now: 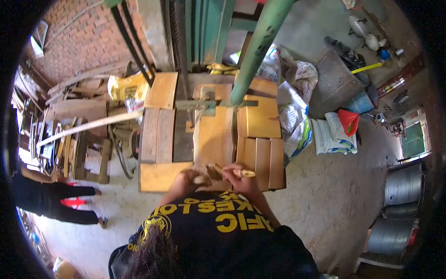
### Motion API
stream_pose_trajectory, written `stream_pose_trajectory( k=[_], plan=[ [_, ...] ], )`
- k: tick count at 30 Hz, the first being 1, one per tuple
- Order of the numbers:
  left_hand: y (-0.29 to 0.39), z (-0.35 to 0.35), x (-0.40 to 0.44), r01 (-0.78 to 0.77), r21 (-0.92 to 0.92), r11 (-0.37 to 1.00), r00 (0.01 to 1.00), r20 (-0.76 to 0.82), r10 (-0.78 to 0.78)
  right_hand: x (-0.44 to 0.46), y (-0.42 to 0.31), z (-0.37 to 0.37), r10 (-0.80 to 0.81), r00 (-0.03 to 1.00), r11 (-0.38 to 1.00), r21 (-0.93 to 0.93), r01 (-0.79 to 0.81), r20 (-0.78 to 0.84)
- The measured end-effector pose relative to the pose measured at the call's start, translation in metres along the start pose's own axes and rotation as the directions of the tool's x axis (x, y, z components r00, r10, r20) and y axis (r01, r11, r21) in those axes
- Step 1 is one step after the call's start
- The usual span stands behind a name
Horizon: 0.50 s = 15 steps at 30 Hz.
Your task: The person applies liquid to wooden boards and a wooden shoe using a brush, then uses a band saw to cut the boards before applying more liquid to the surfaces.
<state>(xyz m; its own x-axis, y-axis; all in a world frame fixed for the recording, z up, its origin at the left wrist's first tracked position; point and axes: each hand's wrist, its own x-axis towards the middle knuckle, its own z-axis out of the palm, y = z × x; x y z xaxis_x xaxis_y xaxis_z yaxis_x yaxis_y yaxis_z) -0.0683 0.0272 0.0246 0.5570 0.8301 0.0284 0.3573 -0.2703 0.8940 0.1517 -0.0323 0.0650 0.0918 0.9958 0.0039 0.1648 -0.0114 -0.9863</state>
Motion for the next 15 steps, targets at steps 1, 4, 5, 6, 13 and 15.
stream_pose_trajectory(
  k=[1, 4, 5, 6, 13, 15],
  plan=[
    [0.008, -0.008, -0.001, -0.029, -0.032, 0.999, 0.998, -0.051, 0.027, 0.006, -0.005, 0.002, -0.113, 0.994, 0.994, 0.007, 0.113, -0.004],
    [0.027, -0.035, -0.002, -0.189, -0.056, 0.980, 0.980, -0.079, 0.185, 0.019, -0.033, 0.021, -0.142, 0.975, 0.950, -0.252, 0.183, 0.170],
    [0.031, -0.042, -0.004, -0.205, -0.020, 0.978, 0.976, -0.081, 0.203, 0.020, -0.036, 0.031, -0.081, 0.978, 0.956, -0.262, 0.131, 0.192],
    [0.032, -0.048, -0.007, -0.224, 0.018, 0.974, 0.971, -0.083, 0.225, 0.021, -0.037, 0.040, -0.068, 0.977, 0.957, -0.263, 0.121, 0.202],
    [0.008, -0.068, -0.040, 0.141, 0.123, 0.982, 0.960, -0.258, -0.106, 0.033, -0.054, 0.058, 0.092, 0.985, 0.993, -0.093, -0.079, 0.146],
    [-0.005, -0.080, -0.052, 0.232, 0.076, 0.970, 0.926, -0.323, -0.196, 0.047, -0.058, 0.058, 0.008, 0.995, 0.999, -0.050, -0.004, 0.095]
  ],
)
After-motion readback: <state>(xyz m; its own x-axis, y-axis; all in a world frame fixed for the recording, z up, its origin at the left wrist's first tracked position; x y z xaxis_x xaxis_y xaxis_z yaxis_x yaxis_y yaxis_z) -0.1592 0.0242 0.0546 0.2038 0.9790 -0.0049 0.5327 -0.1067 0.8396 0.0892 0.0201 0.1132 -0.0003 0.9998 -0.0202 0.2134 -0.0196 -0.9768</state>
